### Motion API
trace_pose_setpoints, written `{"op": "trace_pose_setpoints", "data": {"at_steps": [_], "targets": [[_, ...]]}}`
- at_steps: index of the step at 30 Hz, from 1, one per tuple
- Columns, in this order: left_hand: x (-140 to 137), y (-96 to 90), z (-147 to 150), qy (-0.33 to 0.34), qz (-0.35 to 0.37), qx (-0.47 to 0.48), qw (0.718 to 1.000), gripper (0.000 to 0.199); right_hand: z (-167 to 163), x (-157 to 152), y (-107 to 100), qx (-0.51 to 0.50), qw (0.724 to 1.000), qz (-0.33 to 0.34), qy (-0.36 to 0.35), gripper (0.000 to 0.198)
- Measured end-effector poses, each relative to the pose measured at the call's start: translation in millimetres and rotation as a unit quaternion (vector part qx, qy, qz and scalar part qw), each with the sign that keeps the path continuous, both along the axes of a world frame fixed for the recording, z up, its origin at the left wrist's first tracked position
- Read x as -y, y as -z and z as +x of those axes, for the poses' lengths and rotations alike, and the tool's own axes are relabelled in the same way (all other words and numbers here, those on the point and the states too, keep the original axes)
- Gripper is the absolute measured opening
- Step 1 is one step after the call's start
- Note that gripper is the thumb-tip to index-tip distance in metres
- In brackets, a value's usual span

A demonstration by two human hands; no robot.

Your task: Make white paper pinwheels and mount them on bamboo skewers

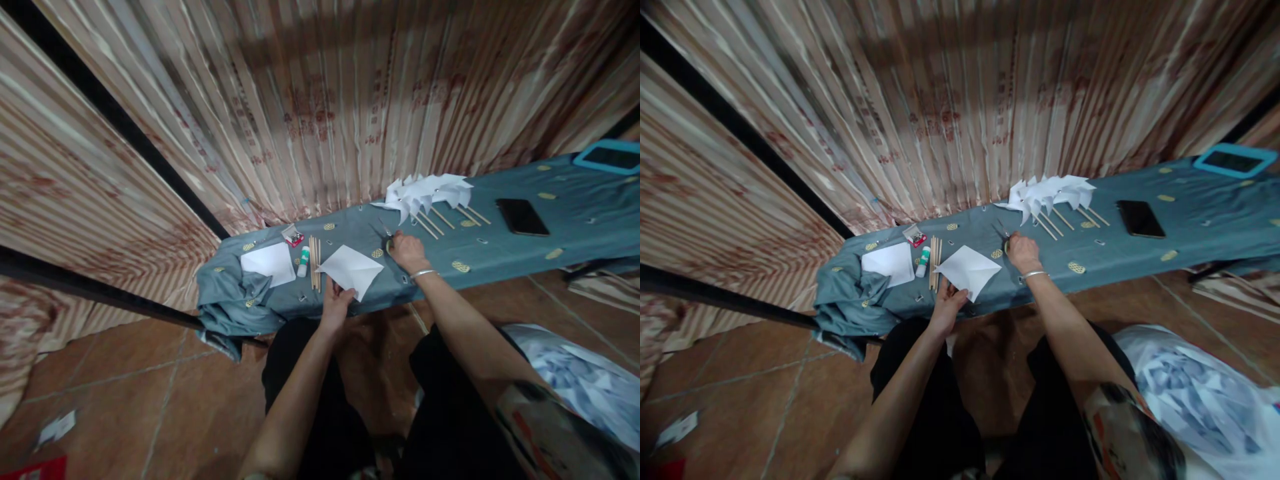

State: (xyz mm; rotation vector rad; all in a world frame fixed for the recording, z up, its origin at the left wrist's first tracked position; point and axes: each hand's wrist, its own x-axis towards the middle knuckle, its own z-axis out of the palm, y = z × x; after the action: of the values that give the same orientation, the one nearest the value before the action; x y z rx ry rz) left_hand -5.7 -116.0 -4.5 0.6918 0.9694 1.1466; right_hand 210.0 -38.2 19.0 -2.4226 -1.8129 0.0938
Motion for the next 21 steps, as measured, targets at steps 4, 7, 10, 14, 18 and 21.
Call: {"op": "trace_pose_setpoints", "data": {"at_steps": [4,7,10,14,18,21], "targets": [[10,0.9,-7,0.019,-0.048,-0.004,0.999,0.086,-3,-2,1,-0.005,1.000,0.003,0.012,0.039],[20,5.3,-10,0.012,-0.062,-0.003,0.998,0.098,-6,-5,1,-0.003,1.000,0.007,0.019,0.039],[29,9.2,-14,0.006,-0.078,0.006,0.997,0.104,-11,-9,1,0.000,1.000,0.006,0.024,0.038],[42,12.1,-18,0.016,-0.092,0.013,0.996,0.090,-20,-15,1,0.002,1.000,0.006,0.029,0.039],[51,15.5,-17,0.034,-0.103,0.016,0.994,0.068,-32,-22,1,0.000,1.000,0.011,0.025,0.042],[52,19.2,-9,0.036,-0.118,0.010,0.992,0.060,-38,-30,0,0.004,1.000,0.007,0.020,0.039]]}}
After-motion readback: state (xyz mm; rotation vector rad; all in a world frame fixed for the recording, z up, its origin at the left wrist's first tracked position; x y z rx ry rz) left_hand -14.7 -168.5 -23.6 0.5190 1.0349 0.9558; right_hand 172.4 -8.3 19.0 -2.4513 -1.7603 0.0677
